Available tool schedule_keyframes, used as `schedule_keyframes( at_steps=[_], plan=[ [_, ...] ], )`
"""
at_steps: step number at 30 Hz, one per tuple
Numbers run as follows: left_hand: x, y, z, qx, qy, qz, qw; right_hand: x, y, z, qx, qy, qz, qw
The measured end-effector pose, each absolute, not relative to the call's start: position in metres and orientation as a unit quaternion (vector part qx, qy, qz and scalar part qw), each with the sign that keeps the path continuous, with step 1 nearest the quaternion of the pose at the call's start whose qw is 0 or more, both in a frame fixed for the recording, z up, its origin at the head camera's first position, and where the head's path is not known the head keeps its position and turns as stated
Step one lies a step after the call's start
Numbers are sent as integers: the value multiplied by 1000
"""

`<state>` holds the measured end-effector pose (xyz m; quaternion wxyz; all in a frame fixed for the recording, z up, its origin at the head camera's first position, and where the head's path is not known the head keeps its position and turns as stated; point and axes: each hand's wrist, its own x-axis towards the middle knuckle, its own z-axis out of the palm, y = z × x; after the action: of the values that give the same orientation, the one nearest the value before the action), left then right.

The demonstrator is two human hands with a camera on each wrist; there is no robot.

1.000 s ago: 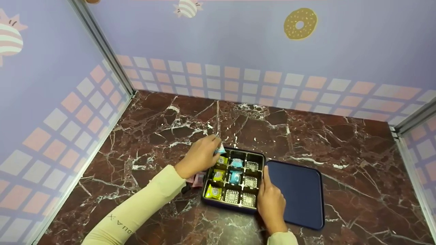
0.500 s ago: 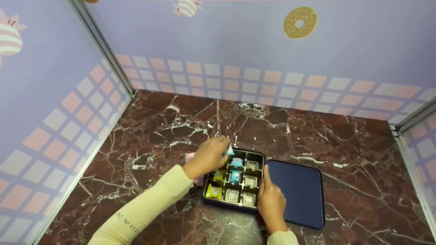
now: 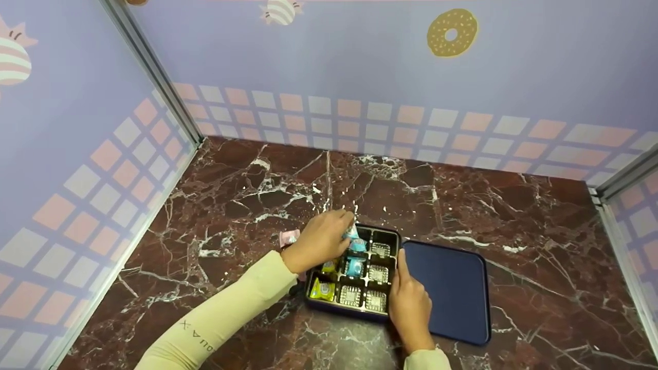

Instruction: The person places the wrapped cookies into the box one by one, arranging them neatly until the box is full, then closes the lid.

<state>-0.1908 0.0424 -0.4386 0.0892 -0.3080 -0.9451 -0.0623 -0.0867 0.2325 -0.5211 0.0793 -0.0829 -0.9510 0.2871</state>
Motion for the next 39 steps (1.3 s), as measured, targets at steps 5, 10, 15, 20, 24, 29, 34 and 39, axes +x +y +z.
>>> schedule_keyframes(
  at_steps=[5,10,15,20,24,29,34,39],
  plan=[
    [-190,44,-440,-310,-946,-45,85,-86,232,-520,-81,-951,288,78],
    [-189,49,-440,-319,-942,-35,95,-85,232,-520,-81,-950,289,81],
    [-189,50,-442,-328,-938,-43,107,-86,233,-521,-81,-951,287,80],
    [-187,55,-443,-335,-935,-39,106,-85,234,-521,-85,-950,289,76],
    [-187,59,-442,-340,-934,-48,93,-85,234,-521,-89,-951,288,73],
    [-187,62,-444,-345,-932,-48,96,-86,233,-521,-87,-951,287,73],
    [-188,65,-446,-345,-933,-39,89,-88,233,-521,-86,-950,291,74],
    [-188,68,-446,-350,-932,-31,85,-87,234,-521,-90,-948,297,74]
  ],
)
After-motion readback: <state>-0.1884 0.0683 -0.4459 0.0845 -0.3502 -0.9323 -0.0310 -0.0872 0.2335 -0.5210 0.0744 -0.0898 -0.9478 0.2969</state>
